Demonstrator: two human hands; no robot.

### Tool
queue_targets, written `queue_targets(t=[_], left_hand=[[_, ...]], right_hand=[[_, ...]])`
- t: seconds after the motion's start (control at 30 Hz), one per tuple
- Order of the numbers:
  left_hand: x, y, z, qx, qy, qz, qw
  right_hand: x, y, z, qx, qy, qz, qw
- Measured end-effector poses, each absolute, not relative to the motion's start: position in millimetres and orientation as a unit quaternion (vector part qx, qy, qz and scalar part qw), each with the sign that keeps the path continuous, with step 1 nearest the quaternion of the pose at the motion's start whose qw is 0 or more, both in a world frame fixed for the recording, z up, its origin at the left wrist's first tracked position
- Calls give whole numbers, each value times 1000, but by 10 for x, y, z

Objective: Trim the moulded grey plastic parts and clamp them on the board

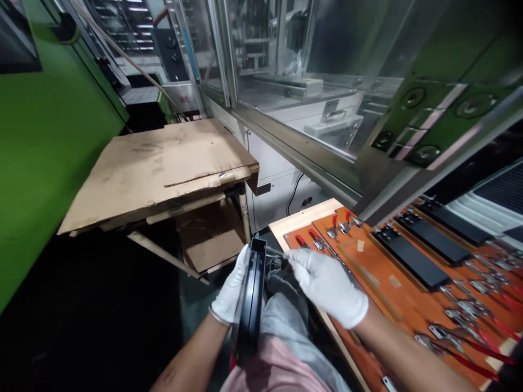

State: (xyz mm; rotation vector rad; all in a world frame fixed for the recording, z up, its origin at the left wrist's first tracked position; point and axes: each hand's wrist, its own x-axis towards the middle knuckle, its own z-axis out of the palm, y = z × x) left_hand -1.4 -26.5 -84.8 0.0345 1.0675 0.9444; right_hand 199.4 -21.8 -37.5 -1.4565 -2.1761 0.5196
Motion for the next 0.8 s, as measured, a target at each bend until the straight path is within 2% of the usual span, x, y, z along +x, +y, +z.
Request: queue_targets(t=[0.17, 0.27, 0.4, 0.6, 0.8], left_hand=[[-68, -113, -1150, 106, 393, 556, 724], [-100, -94, -1258, 152, 380, 578, 706], [-102, -164, -1181, 291, 392, 573, 658], [-2, -293, -958, 439, 374, 621, 531], [64, -238, -963, 442, 392, 672, 447]], right_hand=[[1773, -721, -398, -387, -866, 280, 150], [1696, -807, -455, -387, -881, 224, 154], [1715, -603, -448, -397, -882, 182, 175], [1729, -277, -304, -495, -808, 174, 269], [1503, -205, -301, -505, -720, 256, 401]])
